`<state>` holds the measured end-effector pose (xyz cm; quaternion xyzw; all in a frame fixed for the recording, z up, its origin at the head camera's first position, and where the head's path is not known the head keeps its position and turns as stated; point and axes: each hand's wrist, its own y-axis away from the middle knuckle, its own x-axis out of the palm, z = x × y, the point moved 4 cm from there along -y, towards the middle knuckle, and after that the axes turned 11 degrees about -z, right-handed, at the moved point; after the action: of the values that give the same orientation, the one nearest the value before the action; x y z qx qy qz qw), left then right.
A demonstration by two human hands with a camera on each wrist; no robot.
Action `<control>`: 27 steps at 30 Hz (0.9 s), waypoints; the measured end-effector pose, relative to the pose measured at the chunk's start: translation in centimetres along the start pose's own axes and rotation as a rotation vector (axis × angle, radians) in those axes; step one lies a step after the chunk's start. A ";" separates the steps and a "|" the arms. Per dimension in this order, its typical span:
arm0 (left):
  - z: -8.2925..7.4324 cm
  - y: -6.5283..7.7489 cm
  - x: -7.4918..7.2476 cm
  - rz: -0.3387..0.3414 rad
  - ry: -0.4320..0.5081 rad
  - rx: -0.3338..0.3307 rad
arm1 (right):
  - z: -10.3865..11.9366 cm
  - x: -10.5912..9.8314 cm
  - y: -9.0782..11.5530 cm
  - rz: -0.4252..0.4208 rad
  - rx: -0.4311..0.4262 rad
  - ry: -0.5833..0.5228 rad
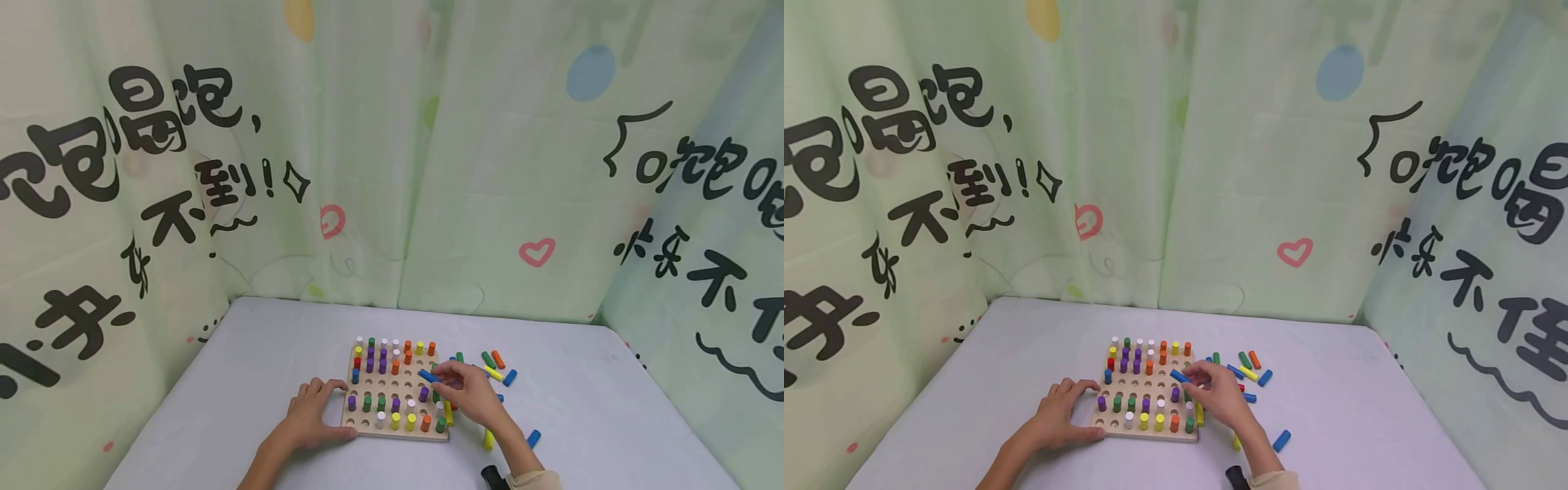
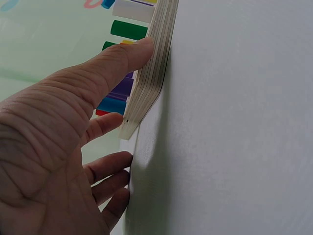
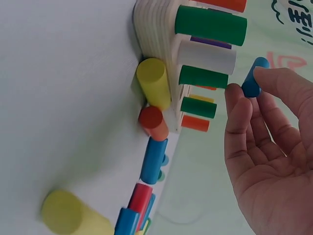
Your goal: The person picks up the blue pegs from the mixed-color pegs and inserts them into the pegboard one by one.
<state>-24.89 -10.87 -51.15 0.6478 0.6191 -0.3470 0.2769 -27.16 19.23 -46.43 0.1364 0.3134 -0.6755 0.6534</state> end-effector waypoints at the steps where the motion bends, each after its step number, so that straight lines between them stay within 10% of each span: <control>1: 0.0 0.0 0.0 0.000 0.000 -0.001 | 0.1 0.1 0.0 0.002 -0.003 -0.003; 27: 0.3 -0.2 0.3 -0.002 0.003 0.008 | 2.2 2.4 -0.7 0.036 -0.026 -0.098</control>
<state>-25.14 -10.92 -51.52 0.6489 0.6187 -0.3489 0.2729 -27.58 15.95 -45.99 0.1001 0.2872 -0.6653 0.6818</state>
